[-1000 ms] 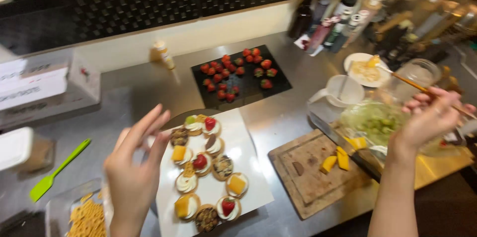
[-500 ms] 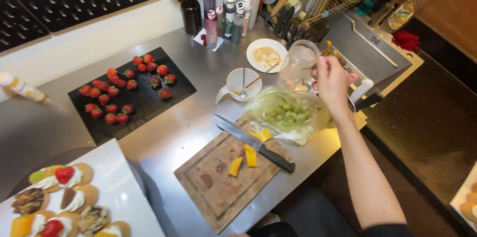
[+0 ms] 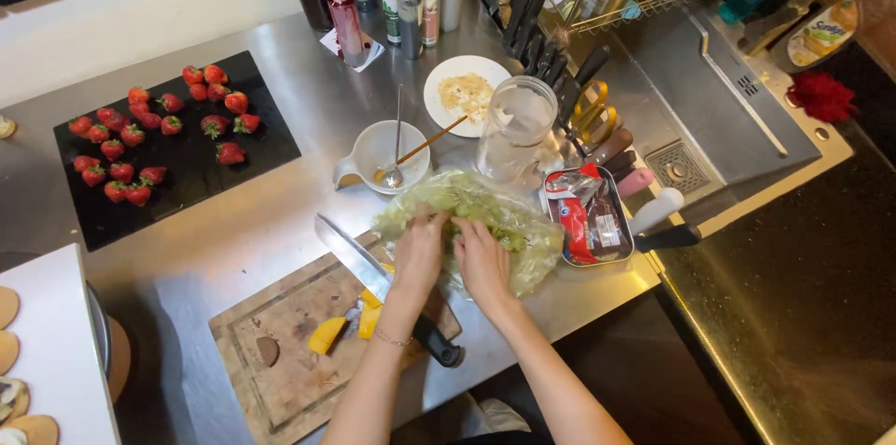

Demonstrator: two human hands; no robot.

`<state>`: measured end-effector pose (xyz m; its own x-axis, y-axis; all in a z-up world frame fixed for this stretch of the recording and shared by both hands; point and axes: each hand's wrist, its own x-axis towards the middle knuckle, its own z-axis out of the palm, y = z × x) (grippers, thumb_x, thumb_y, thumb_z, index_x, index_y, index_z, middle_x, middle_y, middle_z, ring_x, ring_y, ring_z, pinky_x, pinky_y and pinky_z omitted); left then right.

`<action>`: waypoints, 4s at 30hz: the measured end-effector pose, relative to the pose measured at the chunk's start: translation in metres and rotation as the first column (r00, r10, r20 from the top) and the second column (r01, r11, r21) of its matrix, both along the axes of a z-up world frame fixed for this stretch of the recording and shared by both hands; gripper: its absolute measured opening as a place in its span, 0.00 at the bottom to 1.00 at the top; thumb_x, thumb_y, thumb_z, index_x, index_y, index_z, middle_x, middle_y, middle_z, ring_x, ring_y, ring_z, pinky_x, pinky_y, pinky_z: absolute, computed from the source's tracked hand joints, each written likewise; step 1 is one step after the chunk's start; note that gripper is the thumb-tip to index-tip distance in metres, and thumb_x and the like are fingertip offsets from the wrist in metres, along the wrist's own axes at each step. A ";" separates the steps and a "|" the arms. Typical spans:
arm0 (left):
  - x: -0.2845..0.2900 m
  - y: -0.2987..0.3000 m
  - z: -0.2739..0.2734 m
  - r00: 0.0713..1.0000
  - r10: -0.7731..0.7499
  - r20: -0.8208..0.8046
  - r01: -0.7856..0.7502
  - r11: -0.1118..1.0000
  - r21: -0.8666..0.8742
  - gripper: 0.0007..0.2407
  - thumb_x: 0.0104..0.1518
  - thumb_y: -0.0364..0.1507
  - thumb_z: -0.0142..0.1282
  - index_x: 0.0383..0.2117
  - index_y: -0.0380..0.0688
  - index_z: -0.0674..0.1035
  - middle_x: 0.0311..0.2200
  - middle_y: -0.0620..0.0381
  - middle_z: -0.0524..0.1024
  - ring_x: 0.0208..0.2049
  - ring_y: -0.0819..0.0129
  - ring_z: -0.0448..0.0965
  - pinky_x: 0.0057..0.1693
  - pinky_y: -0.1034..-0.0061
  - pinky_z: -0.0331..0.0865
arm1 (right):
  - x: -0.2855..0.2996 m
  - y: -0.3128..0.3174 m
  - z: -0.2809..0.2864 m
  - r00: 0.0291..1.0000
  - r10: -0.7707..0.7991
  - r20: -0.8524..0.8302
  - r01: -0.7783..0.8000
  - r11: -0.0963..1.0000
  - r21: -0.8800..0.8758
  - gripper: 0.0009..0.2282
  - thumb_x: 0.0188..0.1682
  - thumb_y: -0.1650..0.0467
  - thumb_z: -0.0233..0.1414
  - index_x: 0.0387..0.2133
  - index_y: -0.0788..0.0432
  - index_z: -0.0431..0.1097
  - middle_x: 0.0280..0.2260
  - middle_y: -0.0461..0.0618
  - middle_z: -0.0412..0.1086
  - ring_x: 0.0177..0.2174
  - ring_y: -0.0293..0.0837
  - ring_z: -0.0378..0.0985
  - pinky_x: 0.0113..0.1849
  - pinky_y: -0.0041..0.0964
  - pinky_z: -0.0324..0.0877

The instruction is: Decorating a number-shaped arrangement of cupcakes with fresh fruit and glaze

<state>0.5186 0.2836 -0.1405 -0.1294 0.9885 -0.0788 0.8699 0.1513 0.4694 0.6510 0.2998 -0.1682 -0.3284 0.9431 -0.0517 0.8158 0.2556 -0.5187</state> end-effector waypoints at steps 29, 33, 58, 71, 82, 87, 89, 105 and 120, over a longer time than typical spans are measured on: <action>0.060 0.021 -0.048 -0.511 -0.128 0.850 -0.657 0.696 -0.290 0.04 0.73 0.33 0.36 0.41 0.50 0.62 0.21 0.66 0.54 0.22 0.77 0.53 0.31 0.83 0.50 | 0.008 -0.114 -0.008 0.931 0.258 -0.258 -0.262 0.965 0.022 0.21 0.47 0.73 0.49 0.56 0.62 0.61 0.53 0.65 0.67 0.54 0.63 0.68 0.50 0.49 0.64; 0.051 -0.023 0.040 0.298 0.154 0.942 -0.637 0.767 0.076 0.07 0.73 0.30 0.31 0.46 0.41 0.62 0.43 0.48 0.83 0.32 0.66 0.80 0.33 0.79 0.75 | 0.038 -0.118 0.000 0.930 0.194 -0.311 -0.233 0.968 -0.093 0.18 0.48 0.72 0.47 0.53 0.61 0.64 0.50 0.63 0.72 0.51 0.62 0.74 0.46 0.47 0.67; -0.035 -0.279 -0.059 0.704 0.632 0.324 -0.676 0.457 0.578 0.14 0.59 0.20 0.60 0.51 0.36 0.76 0.36 0.50 0.77 0.35 0.58 0.73 0.45 0.67 0.69 | 0.080 -0.194 -0.027 0.833 0.462 0.304 -0.311 0.846 -0.432 0.15 0.54 0.52 0.34 0.37 0.43 0.63 0.31 0.56 0.77 0.39 0.65 0.76 0.36 0.56 0.65; -0.040 -0.285 -0.070 0.707 0.636 0.309 -0.616 0.339 0.711 0.08 0.56 0.18 0.63 0.41 0.32 0.81 0.41 0.48 0.82 0.44 0.59 0.81 0.52 0.70 0.77 | 0.046 -0.195 0.005 0.798 0.513 0.317 -0.343 0.819 -0.461 0.16 0.57 0.52 0.33 0.36 0.46 0.60 0.23 0.56 0.74 0.31 0.64 0.75 0.33 0.52 0.64; -0.039 -0.295 -0.059 0.726 0.682 0.081 -0.494 0.437 0.752 0.10 0.57 0.17 0.63 0.43 0.28 0.80 0.43 0.46 0.80 0.42 0.58 0.80 0.50 0.73 0.79 | 0.053 -0.193 -0.005 0.798 0.510 0.320 -0.312 0.804 -0.506 0.16 0.56 0.52 0.32 0.40 0.45 0.62 0.28 0.56 0.77 0.37 0.66 0.74 0.37 0.53 0.65; -0.040 -0.296 -0.069 0.731 0.674 0.105 -0.491 0.412 0.768 0.12 0.54 0.16 0.66 0.43 0.26 0.81 0.42 0.45 0.81 0.41 0.57 0.81 0.48 0.73 0.79 | 0.055 -0.197 -0.002 0.749 0.554 0.363 -0.372 0.805 -0.463 0.16 0.56 0.52 0.32 0.39 0.45 0.60 0.30 0.55 0.76 0.36 0.66 0.75 0.35 0.56 0.66; -0.040 -0.295 -0.072 0.730 0.671 0.130 -0.505 0.401 0.765 0.10 0.55 0.16 0.64 0.42 0.26 0.81 0.42 0.45 0.81 0.40 0.56 0.81 0.48 0.73 0.79 | 0.054 -0.197 0.001 0.738 0.561 0.375 -0.376 0.804 -0.462 0.17 0.56 0.51 0.32 0.40 0.45 0.60 0.32 0.54 0.76 0.37 0.66 0.76 0.36 0.57 0.67; -0.040 -0.291 -0.077 0.710 0.667 0.225 -0.553 0.330 0.765 0.10 0.53 0.14 0.65 0.41 0.27 0.82 0.40 0.45 0.82 0.38 0.55 0.80 0.45 0.72 0.79 | -0.050 -0.191 0.032 0.654 0.692 0.306 -0.531 0.708 -0.466 0.23 0.57 0.53 0.31 0.57 0.51 0.57 0.29 0.60 0.76 0.31 0.70 0.77 0.32 0.61 0.69; -0.037 -0.291 -0.082 0.666 0.677 0.312 -0.623 0.275 0.732 0.06 0.57 0.18 0.62 0.38 0.28 0.80 0.38 0.46 0.82 0.39 0.54 0.81 0.47 0.68 0.77 | -0.003 -0.201 0.026 0.728 0.601 0.331 -0.424 0.774 -0.471 0.16 0.58 0.53 0.31 0.43 0.47 0.59 0.26 0.61 0.75 0.32 0.69 0.75 0.34 0.57 0.66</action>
